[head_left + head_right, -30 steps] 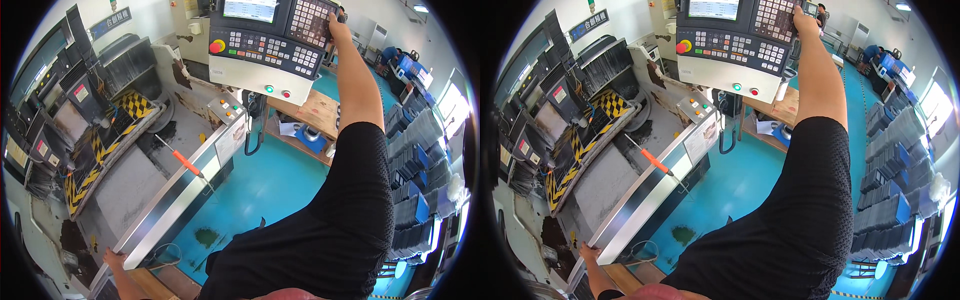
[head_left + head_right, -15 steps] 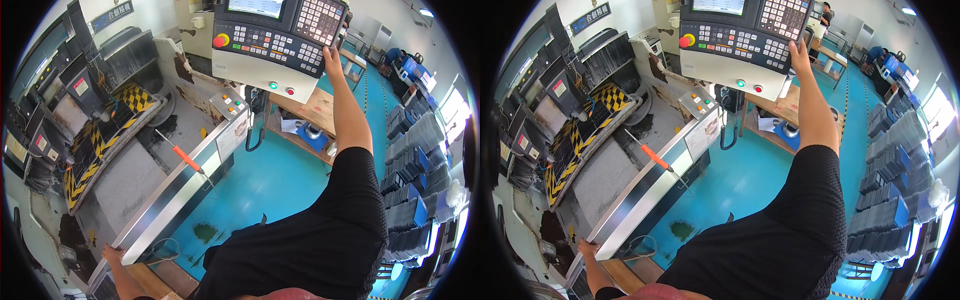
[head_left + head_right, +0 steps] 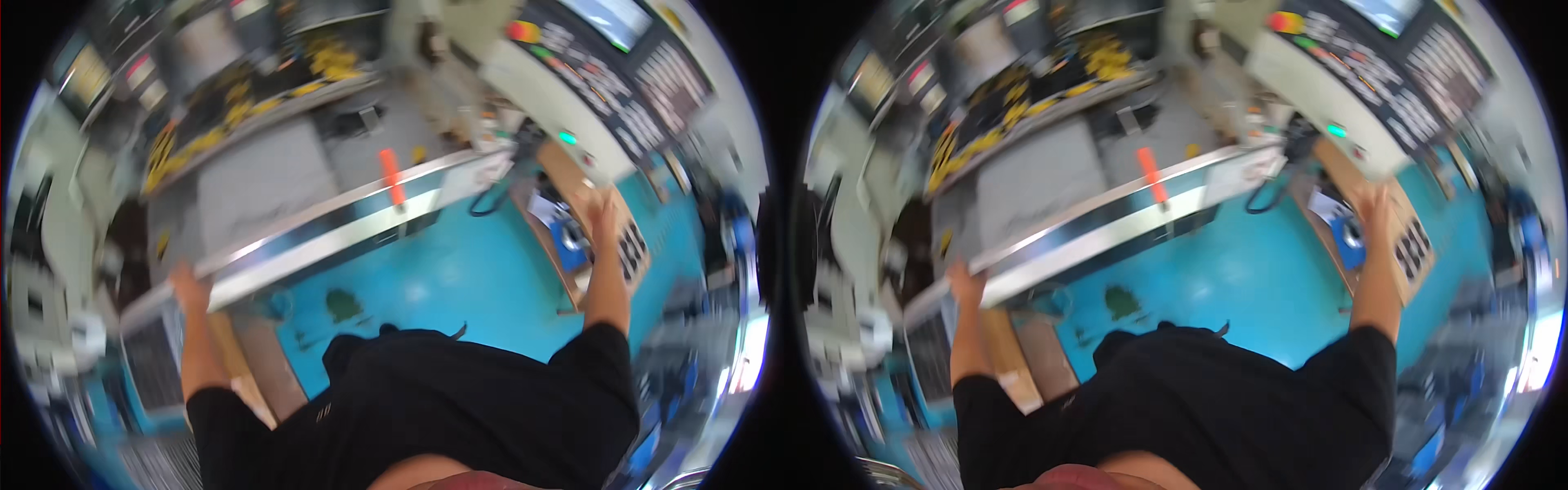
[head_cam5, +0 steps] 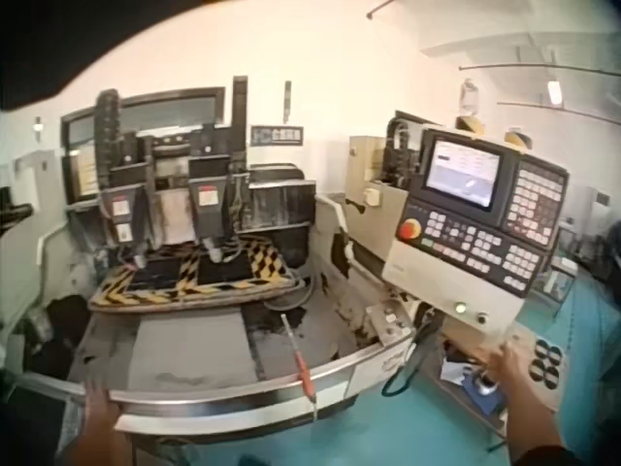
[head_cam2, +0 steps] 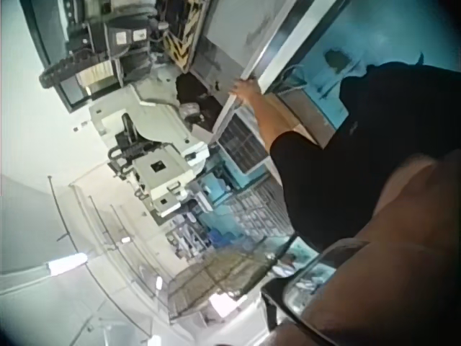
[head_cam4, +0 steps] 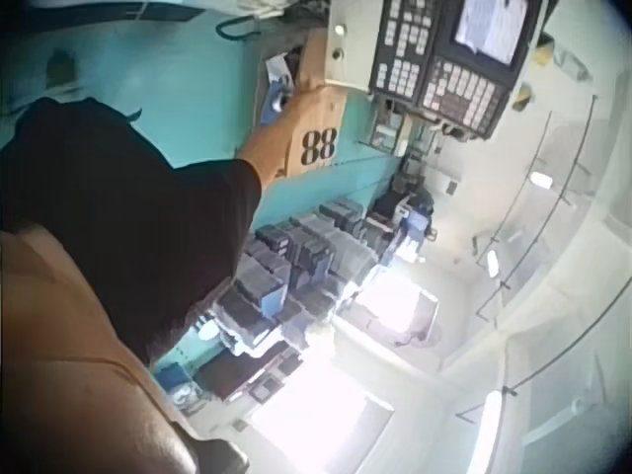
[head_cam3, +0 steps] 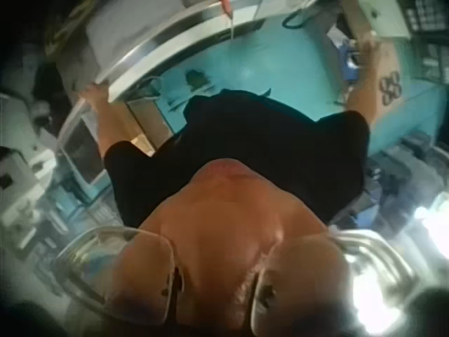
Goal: The person places a sheet onto a machine, presses buttons on a control panel, and uses an air nozzle on the sheet. After closing and opening the machine door, they remove a piece from the sheet and measure it with a dial caliper while referencing a document.
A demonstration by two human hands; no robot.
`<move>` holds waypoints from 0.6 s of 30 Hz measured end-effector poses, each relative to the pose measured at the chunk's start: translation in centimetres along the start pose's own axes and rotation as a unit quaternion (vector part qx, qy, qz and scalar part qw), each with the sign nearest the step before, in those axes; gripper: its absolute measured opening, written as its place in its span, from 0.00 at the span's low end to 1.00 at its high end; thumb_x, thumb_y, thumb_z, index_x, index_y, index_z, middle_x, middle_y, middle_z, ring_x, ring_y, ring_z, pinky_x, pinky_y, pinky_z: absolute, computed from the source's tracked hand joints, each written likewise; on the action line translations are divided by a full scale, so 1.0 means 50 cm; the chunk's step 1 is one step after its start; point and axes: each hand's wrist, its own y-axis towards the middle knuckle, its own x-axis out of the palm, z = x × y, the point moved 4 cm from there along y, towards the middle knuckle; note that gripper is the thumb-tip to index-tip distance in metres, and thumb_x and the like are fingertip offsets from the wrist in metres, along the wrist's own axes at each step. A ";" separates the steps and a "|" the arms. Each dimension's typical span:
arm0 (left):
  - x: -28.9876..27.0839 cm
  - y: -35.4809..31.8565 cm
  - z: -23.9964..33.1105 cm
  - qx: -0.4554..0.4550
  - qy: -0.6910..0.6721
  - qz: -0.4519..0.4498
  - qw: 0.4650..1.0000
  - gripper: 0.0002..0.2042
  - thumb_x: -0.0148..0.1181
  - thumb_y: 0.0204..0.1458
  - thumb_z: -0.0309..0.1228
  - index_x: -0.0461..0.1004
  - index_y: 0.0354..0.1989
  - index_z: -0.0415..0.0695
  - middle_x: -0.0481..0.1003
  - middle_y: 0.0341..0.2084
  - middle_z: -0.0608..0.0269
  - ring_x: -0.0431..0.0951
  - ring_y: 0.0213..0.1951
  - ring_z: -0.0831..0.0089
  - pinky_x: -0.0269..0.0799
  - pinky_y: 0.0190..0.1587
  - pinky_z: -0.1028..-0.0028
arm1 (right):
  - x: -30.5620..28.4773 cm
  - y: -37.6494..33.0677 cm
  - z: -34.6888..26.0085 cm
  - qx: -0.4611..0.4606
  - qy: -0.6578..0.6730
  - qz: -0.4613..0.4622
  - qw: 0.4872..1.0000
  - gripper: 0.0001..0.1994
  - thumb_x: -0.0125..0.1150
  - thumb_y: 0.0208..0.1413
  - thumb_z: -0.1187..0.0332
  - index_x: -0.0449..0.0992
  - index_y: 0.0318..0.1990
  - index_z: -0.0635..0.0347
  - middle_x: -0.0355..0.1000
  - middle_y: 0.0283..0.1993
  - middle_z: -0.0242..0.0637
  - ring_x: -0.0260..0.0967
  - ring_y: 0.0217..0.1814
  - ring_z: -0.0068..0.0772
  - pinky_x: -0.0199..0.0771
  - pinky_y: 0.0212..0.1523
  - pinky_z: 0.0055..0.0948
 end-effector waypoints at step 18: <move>0.368 -0.918 -0.049 -0.111 -0.209 -0.645 0.727 0.26 0.60 0.57 0.54 0.78 0.53 0.45 0.77 0.52 0.46 0.75 0.56 0.53 0.71 0.54 0.55 | 0.502 -0.409 0.360 -0.374 -0.453 -0.333 0.738 0.34 0.63 0.60 0.54 0.62 0.67 0.67 0.63 0.67 0.61 0.60 0.69 0.63 0.60 0.68 0.50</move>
